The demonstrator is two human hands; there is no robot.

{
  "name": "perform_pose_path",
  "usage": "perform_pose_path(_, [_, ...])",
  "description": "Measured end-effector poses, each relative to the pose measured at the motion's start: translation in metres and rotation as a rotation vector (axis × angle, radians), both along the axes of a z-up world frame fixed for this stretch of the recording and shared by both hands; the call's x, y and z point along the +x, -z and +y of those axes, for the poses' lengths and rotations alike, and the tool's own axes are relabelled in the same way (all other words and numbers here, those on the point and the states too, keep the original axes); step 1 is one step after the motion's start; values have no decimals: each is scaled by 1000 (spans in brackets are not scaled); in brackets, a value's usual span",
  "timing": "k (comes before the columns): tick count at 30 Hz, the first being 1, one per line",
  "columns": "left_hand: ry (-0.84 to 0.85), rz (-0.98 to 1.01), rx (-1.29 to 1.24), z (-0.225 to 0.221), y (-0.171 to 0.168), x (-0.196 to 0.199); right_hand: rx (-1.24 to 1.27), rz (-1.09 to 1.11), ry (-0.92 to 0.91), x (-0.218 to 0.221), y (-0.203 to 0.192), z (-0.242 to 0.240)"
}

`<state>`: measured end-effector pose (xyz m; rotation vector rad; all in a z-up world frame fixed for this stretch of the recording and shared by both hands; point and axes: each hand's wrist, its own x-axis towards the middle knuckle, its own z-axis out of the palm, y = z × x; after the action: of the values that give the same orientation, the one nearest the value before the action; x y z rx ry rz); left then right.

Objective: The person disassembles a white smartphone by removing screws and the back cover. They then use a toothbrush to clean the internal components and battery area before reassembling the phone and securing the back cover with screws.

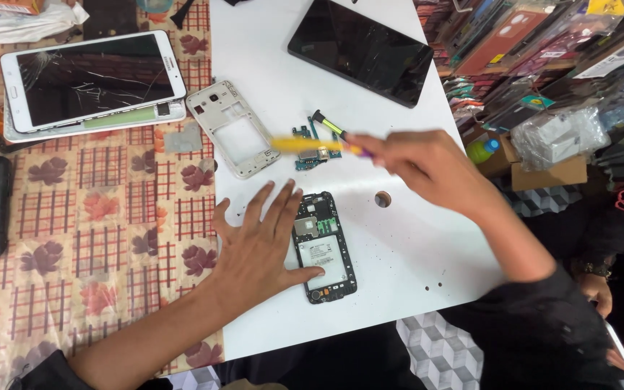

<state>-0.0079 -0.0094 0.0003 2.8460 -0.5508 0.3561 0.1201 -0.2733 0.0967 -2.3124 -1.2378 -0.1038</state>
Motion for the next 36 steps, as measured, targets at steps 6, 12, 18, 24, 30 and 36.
perform_pose_path(6, [3, 235, -46, 2, -4, 10, -273, -101, -3, -49, 5, -31])
perform_pose_path(12, [-14, 286, -62, 1, -7, 10, -388, -411, 33, -70, 65, -12])
perform_pose_path(18, [-37, 337, -90, 3, -11, 12, -361, -158, 7, -76, 72, -27])
perform_pose_path(24, [-58, 422, -79, 2, -13, 14, -368, -257, -19, -76, 71, -13])
perform_pose_path(30, [-70, 347, -105, 4, -10, 16, -477, -411, 147, -73, 76, -4])
perform_pose_path(36, [-90, 262, -113, 1, -14, 11, -475, -222, 200, -68, 73, -13])
